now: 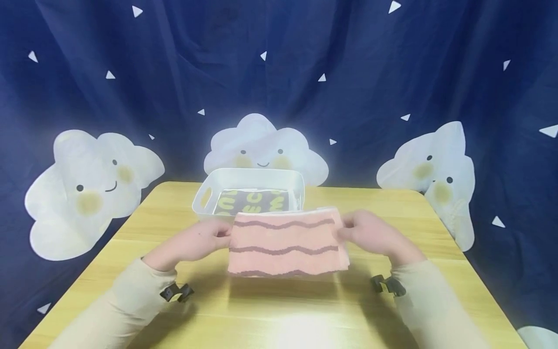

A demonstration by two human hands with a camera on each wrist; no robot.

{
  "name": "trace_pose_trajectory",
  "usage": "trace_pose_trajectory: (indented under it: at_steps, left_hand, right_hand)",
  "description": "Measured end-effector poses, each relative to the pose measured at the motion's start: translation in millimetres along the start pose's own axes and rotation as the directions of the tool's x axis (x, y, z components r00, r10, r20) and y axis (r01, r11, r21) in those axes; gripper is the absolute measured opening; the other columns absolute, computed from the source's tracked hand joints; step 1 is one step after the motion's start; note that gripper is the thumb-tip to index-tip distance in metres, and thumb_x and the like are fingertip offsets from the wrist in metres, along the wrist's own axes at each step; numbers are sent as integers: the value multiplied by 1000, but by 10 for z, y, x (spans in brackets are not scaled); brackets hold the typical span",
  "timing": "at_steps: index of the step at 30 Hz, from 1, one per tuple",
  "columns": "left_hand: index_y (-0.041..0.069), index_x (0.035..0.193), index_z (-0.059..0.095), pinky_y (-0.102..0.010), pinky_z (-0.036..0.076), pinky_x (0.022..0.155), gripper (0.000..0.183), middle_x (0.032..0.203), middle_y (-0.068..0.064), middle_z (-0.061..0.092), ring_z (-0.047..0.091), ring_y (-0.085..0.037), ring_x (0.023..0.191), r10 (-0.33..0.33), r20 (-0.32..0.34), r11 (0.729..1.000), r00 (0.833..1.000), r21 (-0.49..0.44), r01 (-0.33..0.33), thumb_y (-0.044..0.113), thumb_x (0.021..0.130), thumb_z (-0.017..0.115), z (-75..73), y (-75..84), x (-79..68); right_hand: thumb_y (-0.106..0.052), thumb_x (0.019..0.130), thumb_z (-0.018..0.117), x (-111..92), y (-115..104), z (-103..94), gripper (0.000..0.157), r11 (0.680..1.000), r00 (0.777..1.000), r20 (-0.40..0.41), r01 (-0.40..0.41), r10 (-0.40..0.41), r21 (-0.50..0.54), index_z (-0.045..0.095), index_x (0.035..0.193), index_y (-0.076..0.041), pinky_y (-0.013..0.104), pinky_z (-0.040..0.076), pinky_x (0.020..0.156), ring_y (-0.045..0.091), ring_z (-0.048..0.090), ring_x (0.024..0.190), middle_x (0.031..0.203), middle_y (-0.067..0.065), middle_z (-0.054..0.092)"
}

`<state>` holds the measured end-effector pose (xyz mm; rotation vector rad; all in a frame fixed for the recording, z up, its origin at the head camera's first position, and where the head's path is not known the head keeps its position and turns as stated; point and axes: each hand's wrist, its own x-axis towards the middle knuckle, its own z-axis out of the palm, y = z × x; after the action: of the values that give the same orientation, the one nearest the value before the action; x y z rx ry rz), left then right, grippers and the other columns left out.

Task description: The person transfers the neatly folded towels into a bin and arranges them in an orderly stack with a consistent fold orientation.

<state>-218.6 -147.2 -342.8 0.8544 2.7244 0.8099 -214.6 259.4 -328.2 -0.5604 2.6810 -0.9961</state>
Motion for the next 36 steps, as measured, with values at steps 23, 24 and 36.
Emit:
trace_pose_trajectory:
  at_steps: [23,24,36]
  left_hand:
    - [9,82,51,-35,39,65,26,74,-4,44,47,-22,71,-205,-117,978,972,12,208,24,103,52,-657,-423,350]
    - [8,83,51,-35,38,65,26,75,-4,44,47,-23,71,-223,-117,975,968,-2,224,24,104,51,-680,-453,370]
    - [6,85,54,-35,38,66,29,80,-6,46,47,-25,77,-291,-151,957,945,-39,289,26,106,51,-856,-786,557]
  right_hand:
    - [-25,98,57,840,-318,-18,26,994,995,-50,-85,88,68,72,112,-9,36,47,61,26,54,80,100,4,67]
    - [-26,98,57,889,-320,-10,26,994,994,-51,-91,95,68,72,112,-9,35,47,61,26,54,80,101,5,67]
    - [-28,96,57,1370,-393,85,26,985,985,-71,-152,158,80,73,105,-10,37,49,70,27,55,93,110,7,65]
